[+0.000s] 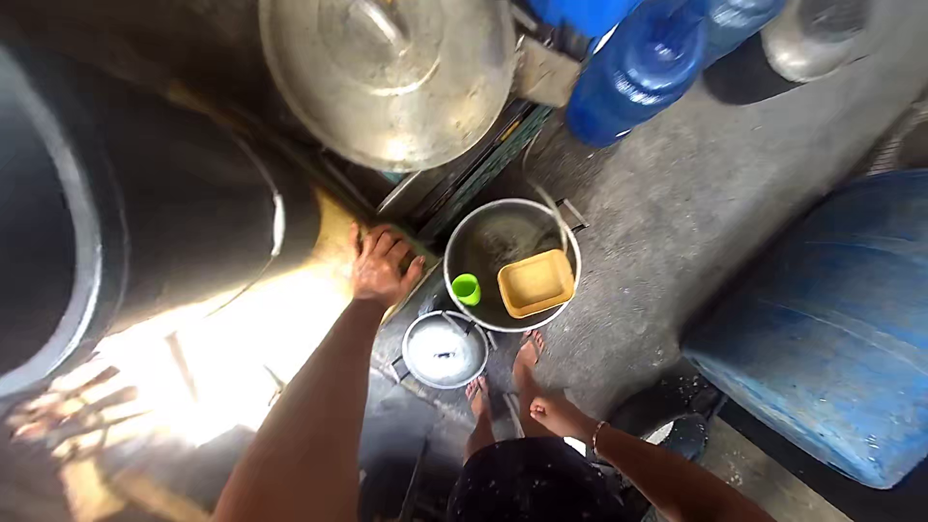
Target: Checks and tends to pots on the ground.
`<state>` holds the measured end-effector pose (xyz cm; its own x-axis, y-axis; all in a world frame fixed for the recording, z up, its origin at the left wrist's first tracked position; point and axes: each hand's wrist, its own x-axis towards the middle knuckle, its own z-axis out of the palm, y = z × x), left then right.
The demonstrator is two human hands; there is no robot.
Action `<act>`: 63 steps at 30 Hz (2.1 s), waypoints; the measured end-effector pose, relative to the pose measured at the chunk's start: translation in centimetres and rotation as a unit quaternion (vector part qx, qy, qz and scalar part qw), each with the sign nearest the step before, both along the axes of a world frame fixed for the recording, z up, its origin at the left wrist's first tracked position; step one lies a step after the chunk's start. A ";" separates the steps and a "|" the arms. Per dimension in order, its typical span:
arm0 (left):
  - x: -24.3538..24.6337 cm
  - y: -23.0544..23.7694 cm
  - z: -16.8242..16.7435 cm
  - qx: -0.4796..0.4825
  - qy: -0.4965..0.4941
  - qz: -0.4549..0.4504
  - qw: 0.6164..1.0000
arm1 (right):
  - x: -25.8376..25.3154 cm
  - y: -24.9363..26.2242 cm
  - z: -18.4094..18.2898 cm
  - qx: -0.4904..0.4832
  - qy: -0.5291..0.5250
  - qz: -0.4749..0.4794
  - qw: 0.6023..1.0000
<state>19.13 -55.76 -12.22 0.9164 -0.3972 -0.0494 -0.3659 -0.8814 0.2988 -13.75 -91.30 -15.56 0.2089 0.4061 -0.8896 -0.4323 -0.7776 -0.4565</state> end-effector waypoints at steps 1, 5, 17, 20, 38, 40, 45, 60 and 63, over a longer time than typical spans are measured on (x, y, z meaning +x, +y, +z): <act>0.0 0.1 0.0 0.002 -0.003 -0.001 1.000 | 0.5 0.8 -0.3 0.008 -0.008 0.004 1.000; 0.2 0.1 -0.1 0.011 0.004 -0.003 1.000 | 4.5 4.3 -3.1 0.038 -0.050 0.071 0.996; 0.2 0.0 -0.4 0.011 -0.024 -0.010 1.000 | 6.1 19.7 -15.8 0.040 -0.045 0.138 0.989; 0.3 0.0 -0.5 0.012 -0.034 -0.013 0.999 | 6.2 22.9 -18.1 0.017 -0.032 0.108 0.994; 0.7 0.0 -0.6 0.030 -0.013 -0.002 0.999 | -5.1 27.8 -12.0 0.015 -0.029 0.093 0.995; 0.8 0.0 -0.6 0.028 -0.012 -0.002 1.000 | -7.9 28.6 -9.8 0.048 0.004 0.094 0.994; 0.9 0.1 -0.5 0.031 -0.017 -0.002 0.999 | -11.2 30.5 -6.7 0.113 0.057 0.066 0.990; 0.0 -0.1 -0.5 0.004 -0.068 0.008 0.998 | -3.4 22.8 1.2 0.057 -0.158 -0.149 0.974; -1.1 -1.5 0.6 0.037 -0.073 0.037 0.996 | -1.8 20.7 1.9 0.027 -0.211 -0.171 0.962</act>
<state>18.06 -57.29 -11.62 0.9428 -0.3281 0.0594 -0.3334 -0.9253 0.1806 -15.57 -70.59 -13.70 0.6768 0.2933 -0.6752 -0.4249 -0.5933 -0.6837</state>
